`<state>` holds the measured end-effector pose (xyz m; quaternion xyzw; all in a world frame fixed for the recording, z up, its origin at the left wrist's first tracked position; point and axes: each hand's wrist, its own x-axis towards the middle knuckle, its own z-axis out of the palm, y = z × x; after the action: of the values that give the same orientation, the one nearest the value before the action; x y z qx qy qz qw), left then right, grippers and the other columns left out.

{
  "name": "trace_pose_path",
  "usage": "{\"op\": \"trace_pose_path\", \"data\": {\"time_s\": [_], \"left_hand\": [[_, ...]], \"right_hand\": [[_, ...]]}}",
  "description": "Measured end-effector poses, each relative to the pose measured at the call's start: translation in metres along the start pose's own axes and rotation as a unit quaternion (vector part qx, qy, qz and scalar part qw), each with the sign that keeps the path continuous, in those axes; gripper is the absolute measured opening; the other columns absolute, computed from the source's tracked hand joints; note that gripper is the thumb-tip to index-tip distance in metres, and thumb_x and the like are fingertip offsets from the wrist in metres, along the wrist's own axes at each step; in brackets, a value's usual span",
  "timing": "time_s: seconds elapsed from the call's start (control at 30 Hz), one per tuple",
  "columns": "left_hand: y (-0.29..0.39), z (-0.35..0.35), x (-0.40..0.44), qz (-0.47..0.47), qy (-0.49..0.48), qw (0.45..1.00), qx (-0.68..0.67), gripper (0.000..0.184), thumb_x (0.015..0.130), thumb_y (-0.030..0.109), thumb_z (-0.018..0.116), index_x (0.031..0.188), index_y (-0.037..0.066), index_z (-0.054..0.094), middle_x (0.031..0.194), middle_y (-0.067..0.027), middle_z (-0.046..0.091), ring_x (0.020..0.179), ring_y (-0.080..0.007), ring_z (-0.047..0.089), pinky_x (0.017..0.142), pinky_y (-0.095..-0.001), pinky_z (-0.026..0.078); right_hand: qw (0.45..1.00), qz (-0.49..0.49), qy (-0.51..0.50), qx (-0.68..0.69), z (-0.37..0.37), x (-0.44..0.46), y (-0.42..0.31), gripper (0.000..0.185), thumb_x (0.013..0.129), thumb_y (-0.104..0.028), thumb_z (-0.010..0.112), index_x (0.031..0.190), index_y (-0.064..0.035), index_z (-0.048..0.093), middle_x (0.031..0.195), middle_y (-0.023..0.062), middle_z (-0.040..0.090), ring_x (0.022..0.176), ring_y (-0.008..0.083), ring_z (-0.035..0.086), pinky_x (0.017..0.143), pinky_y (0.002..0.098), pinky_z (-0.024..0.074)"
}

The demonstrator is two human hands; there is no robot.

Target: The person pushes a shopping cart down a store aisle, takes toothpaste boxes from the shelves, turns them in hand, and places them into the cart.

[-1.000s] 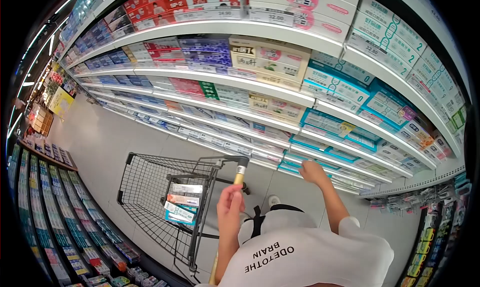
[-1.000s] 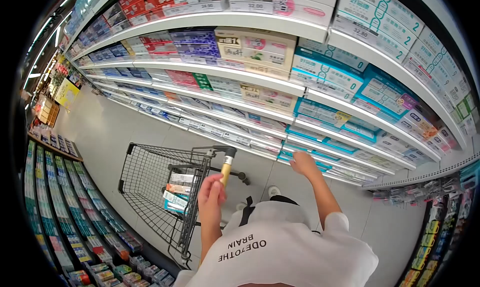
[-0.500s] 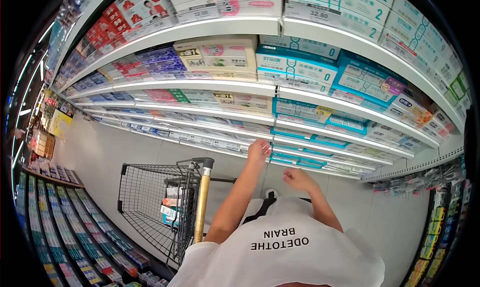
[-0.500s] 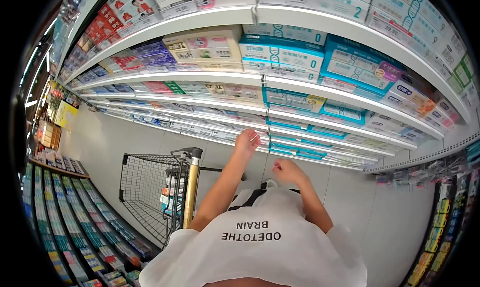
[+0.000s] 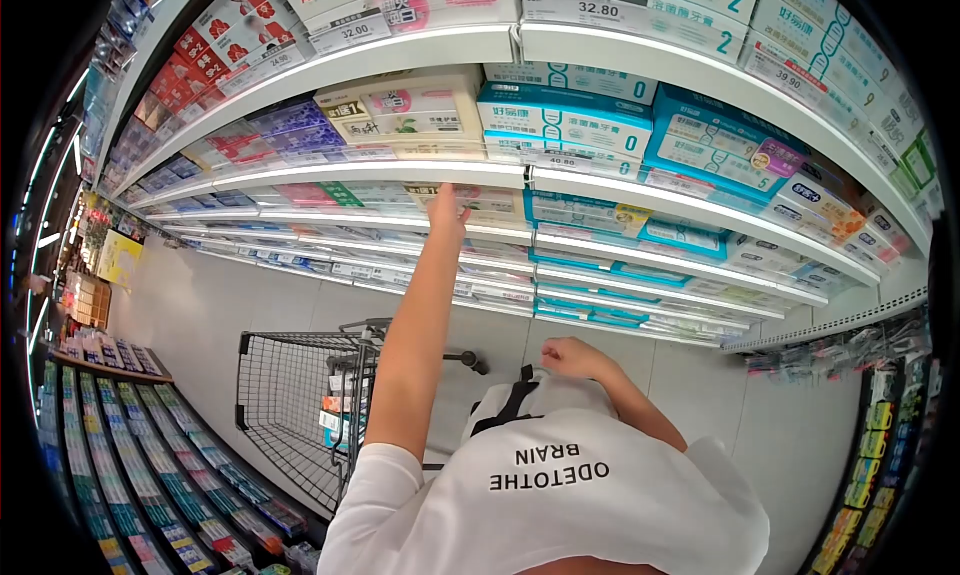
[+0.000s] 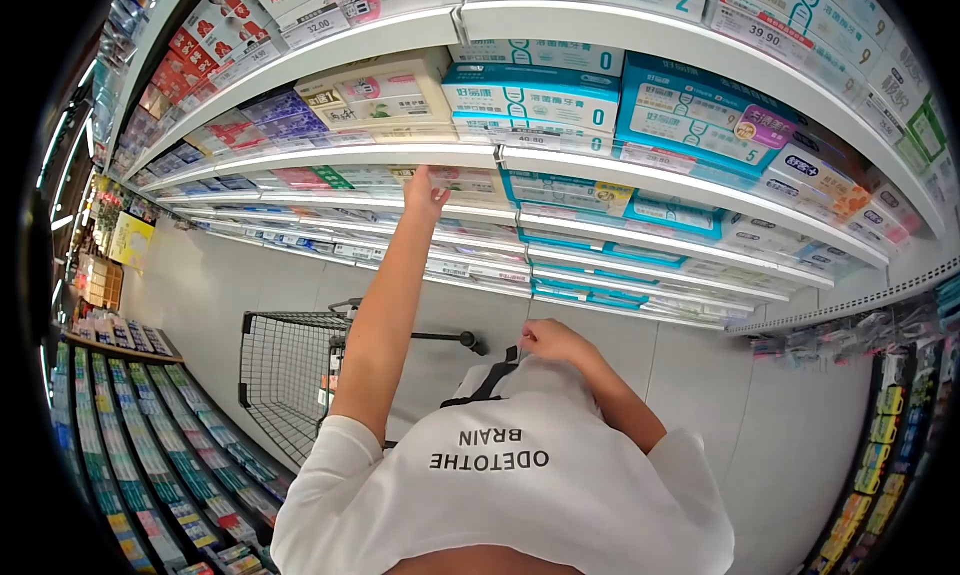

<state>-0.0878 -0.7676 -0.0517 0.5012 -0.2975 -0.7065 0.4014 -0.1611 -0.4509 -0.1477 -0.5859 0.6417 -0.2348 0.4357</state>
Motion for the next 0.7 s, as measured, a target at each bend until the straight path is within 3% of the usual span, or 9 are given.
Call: {"op": "trace_pose_path", "data": {"time_s": [0.2, 0.3, 0.5, 0.63, 0.7], "left_hand": [[-0.001, 0.001, 0.035, 0.012, 0.04, 0.999, 0.035, 0.029, 0.082, 0.032, 0.059, 0.101, 0.011, 0.053, 0.093, -0.0037, 0.048, 0.087, -0.0207, 0.044, 0.076, -0.0415, 0.041], [0.002, -0.003, 0.034, 0.0, -0.007, 1.0, 0.014, 0.022, 0.083, 0.029, 0.057, 0.095, 0.011, 0.053, 0.088, -0.003, 0.047, 0.077, -0.0193, 0.042, 0.072, -0.0417, 0.044], [0.002, -0.008, 0.034, 0.003, -0.001, 1.0, 0.015, 0.018, 0.083, 0.028, 0.055, 0.09, 0.011, 0.053, 0.082, -0.0022, 0.044, 0.067, -0.0145, 0.037, 0.066, -0.0377, 0.049], [-0.001, -0.011, 0.031, 0.014, -0.028, 0.999, -0.011, 0.026, 0.086, 0.03, 0.054, 0.102, 0.01, 0.055, 0.086, -0.0048, 0.05, 0.07, -0.0171, 0.047, 0.065, -0.0354, 0.05], [-0.009, -0.014, 0.04, 0.026, -0.024, 0.999, -0.021, 0.03, 0.087, 0.03, 0.054, 0.107, 0.009, 0.053, 0.097, -0.0085, 0.056, 0.082, -0.0212, 0.056, 0.061, -0.0342, 0.05]], "right_hand": [[0.999, -0.008, 0.034, -0.039, 0.0, -0.002, 0.011, 0.028, 0.083, -0.028, 0.059, 0.09, -0.0011, 0.06, 0.084, 0.0177, 0.065, 0.076, 0.0327, 0.062, 0.067, 0.0389, 0.0483], [0.999, 0.001, 0.036, -0.03, 0.002, -0.005, 0.022, 0.027, 0.083, -0.028, 0.059, 0.089, -0.0015, 0.06, 0.084, 0.0174, 0.065, 0.076, 0.0325, 0.062, 0.067, 0.0387, 0.0482], [0.997, 0.061, 0.031, -0.038, -0.005, -0.005, 0.018, 0.028, 0.082, -0.029, 0.06, 0.09, -0.002, 0.06, 0.083, 0.0166, 0.065, 0.075, 0.0313, 0.062, 0.067, 0.0375, 0.0483], [0.997, 0.057, 0.002, -0.048, -0.007, 0.001, 0.014, 0.029, 0.082, -0.029, 0.06, 0.091, -0.0014, 0.061, 0.084, 0.0167, 0.065, 0.075, 0.0296, 0.062, 0.067, 0.0366, 0.0484], [0.998, 0.048, -0.004, -0.038, -0.008, 0.008, 0.013, 0.029, 0.082, -0.028, 0.06, 0.092, -0.001, 0.061, 0.084, 0.0172, 0.065, 0.075, 0.0298, 0.062, 0.068, 0.0368, 0.0486]]}}
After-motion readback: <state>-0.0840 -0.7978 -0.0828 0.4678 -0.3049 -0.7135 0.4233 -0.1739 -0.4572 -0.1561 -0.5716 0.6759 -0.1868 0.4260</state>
